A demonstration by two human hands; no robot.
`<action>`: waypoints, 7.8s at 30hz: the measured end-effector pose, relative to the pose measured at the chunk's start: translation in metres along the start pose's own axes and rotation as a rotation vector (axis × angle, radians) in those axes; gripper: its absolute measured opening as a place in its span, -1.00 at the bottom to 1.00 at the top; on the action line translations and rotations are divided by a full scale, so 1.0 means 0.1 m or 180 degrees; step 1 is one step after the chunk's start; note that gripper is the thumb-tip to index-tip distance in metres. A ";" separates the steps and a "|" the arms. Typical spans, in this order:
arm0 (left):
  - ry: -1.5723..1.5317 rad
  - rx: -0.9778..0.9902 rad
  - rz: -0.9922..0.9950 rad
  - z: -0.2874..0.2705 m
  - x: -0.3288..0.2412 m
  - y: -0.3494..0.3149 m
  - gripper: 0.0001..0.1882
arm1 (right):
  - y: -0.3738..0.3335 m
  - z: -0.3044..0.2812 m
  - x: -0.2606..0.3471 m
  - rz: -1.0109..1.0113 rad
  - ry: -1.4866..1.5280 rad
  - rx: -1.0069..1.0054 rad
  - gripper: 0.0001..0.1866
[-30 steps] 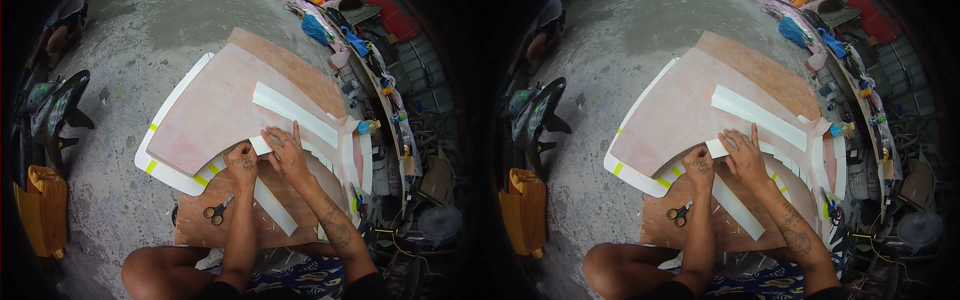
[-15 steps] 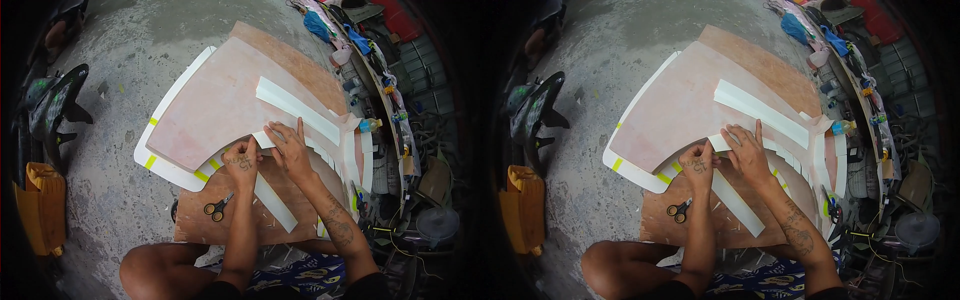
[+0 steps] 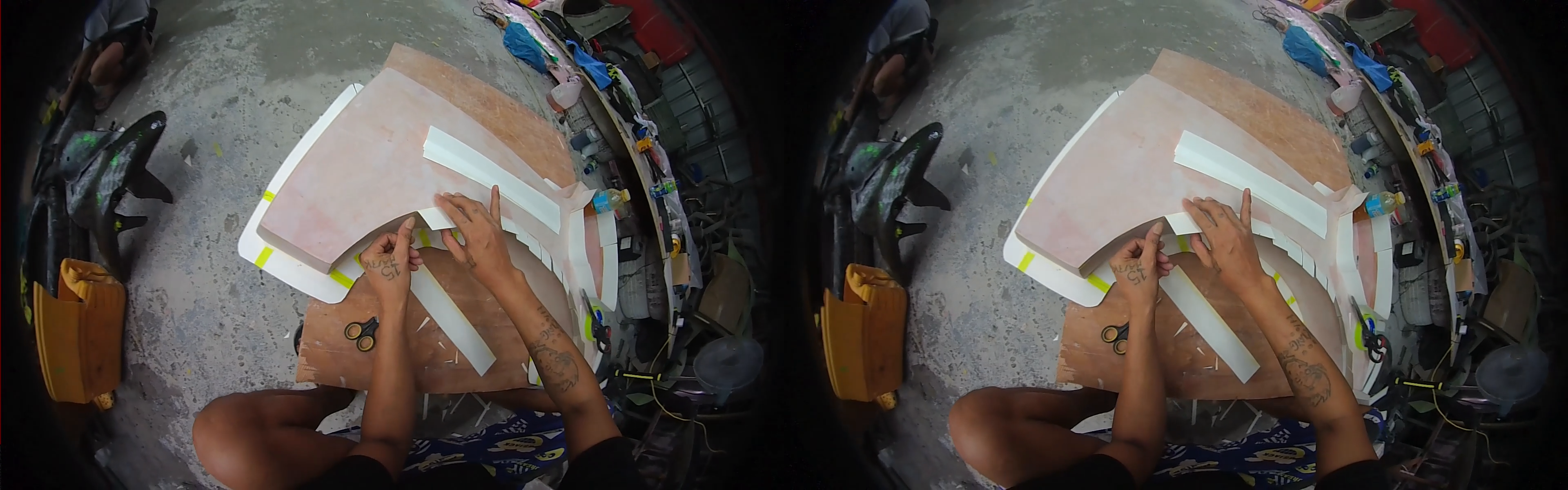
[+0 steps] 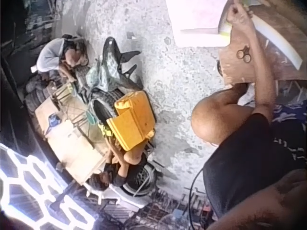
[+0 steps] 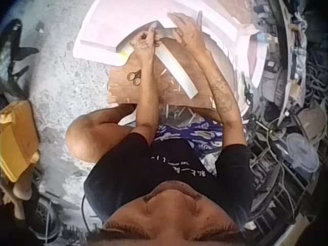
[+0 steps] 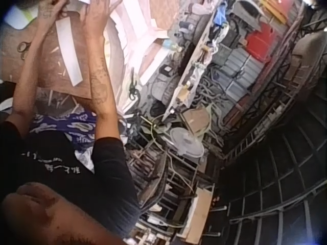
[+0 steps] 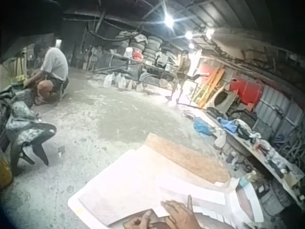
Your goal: Cutting and gluing foam strips to assemble a curved model structure.
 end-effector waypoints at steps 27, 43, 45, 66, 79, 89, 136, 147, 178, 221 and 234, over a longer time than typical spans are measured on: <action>0.4846 0.1782 0.1705 -0.54 -0.05 -0.49 -0.85 | -0.23 -0.30 0.27 -0.0201 0.0131 -0.0648 -0.38; 0.5228 0.1515 0.1886 -0.66 0.12 -0.95 -0.86 | -0.44 0.83 -0.63 0.3154 0.5960 -0.1056 -0.61; 0.5304 0.1562 0.1668 -0.67 0.16 -0.91 -0.86 | -0.46 0.92 -0.71 0.3331 0.6067 -0.0952 -0.71; 0.2129 0.2014 0.0237 0.11 -0.17 -1.06 -0.67 | -0.39 1.02 -0.83 0.3481 0.5639 -0.0466 -0.72; 0.2698 0.1990 0.0721 0.76 -0.31 -0.82 -0.36 | -0.38 1.03 -0.89 0.3559 0.5429 -0.0437 -0.61; 0.1913 0.1817 0.0177 0.81 -0.36 -0.71 -0.43 | -0.48 1.15 -0.98 0.3968 0.5334 -0.0325 -0.61; 0.1454 0.1874 -0.0372 0.75 -0.22 -0.61 -0.55 | -0.48 0.96 -0.87 0.3689 0.5557 -0.0623 -0.64; 0.1382 0.1977 -0.0378 0.78 -0.24 -0.63 -0.57 | -0.50 0.92 -0.86 0.3843 0.5533 -0.0637 -0.64; 0.1217 0.2144 -0.0287 0.76 -0.17 -0.61 -0.55 | -0.42 0.98 -0.87 0.3662 0.5631 -0.0675 -0.60; 0.1052 0.2307 -0.0257 0.76 -0.29 -0.76 -0.74 | -0.41 0.98 -0.84 0.3622 0.5746 -0.0564 -0.71; 0.4819 0.1682 0.0821 -0.33 0.20 -1.26 -0.55 | -0.59 0.96 -0.71 0.3051 0.5627 -0.0245 -0.45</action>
Point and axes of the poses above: each hand's wrist, its own y-axis towards the middle knuckle, its own z-axis out of the palm, x = y × z, the point moved 9 cm from there along y, towards the middle knuckle, and after that the axes turned 5 degrees about y, right-handed, at the moved point
